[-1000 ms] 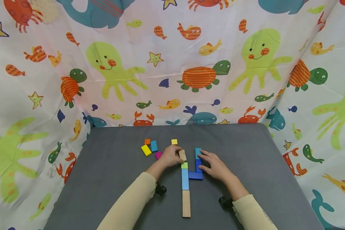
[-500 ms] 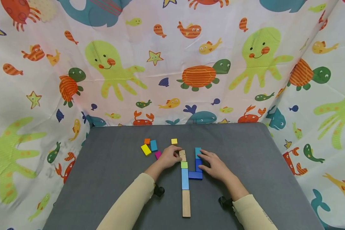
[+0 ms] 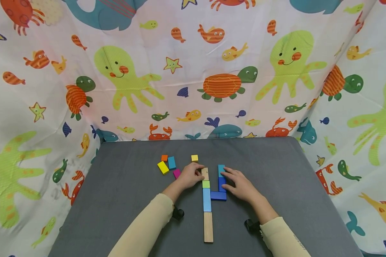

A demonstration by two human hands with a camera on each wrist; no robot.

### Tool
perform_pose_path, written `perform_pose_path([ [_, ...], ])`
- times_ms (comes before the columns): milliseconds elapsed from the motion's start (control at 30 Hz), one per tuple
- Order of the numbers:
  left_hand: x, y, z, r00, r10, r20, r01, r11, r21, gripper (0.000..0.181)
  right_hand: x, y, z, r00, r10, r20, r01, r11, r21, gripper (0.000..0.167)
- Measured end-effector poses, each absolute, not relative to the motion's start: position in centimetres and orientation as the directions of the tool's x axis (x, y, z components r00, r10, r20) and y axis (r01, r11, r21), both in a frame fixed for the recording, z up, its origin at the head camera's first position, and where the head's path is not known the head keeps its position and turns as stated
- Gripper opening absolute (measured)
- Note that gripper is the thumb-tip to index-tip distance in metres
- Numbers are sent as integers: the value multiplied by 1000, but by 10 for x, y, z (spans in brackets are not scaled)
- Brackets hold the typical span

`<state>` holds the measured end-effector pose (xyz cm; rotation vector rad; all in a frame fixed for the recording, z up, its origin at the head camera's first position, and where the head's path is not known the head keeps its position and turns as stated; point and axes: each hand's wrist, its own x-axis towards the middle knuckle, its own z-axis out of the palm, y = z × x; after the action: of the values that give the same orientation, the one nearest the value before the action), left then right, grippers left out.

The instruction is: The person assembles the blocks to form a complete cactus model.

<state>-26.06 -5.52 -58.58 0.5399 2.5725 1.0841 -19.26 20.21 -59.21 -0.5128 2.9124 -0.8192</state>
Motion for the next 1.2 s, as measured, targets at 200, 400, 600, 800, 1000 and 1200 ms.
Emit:
perform_pose_path([
  [200, -261, -58, -590, -884, 455, -105, 241, 637, 732, 43, -193, 201, -591, -942, -337, 14, -294, 801, -521, 60],
  [400, -261, -60, -592, -889, 449, -93, 243, 634, 735, 40, -194, 201, -589, -940, -342, 19, -302, 801, -516, 60],
  [600, -261, -62, -589, -903, 424, -65, 238, 621, 747, 37, -195, 202, -589, -937, -349, 30, -314, 796, -517, 60],
  [800, -260, -74, -589, -963, 247, 109, 242, 611, 754, 36, -195, 203, -588, -934, -357, 28, -318, 791, -523, 60],
  [1000, -252, -97, -586, -977, 146, 153, 212, 702, 680, 31, -195, 204, -590, -937, -349, 29, -312, 794, -522, 60],
  [1200, -235, -112, -581, -981, 153, 116, 191, 841, 506, 40, -194, 204, -592, -936, -352, 26, -313, 793, -523, 60],
])
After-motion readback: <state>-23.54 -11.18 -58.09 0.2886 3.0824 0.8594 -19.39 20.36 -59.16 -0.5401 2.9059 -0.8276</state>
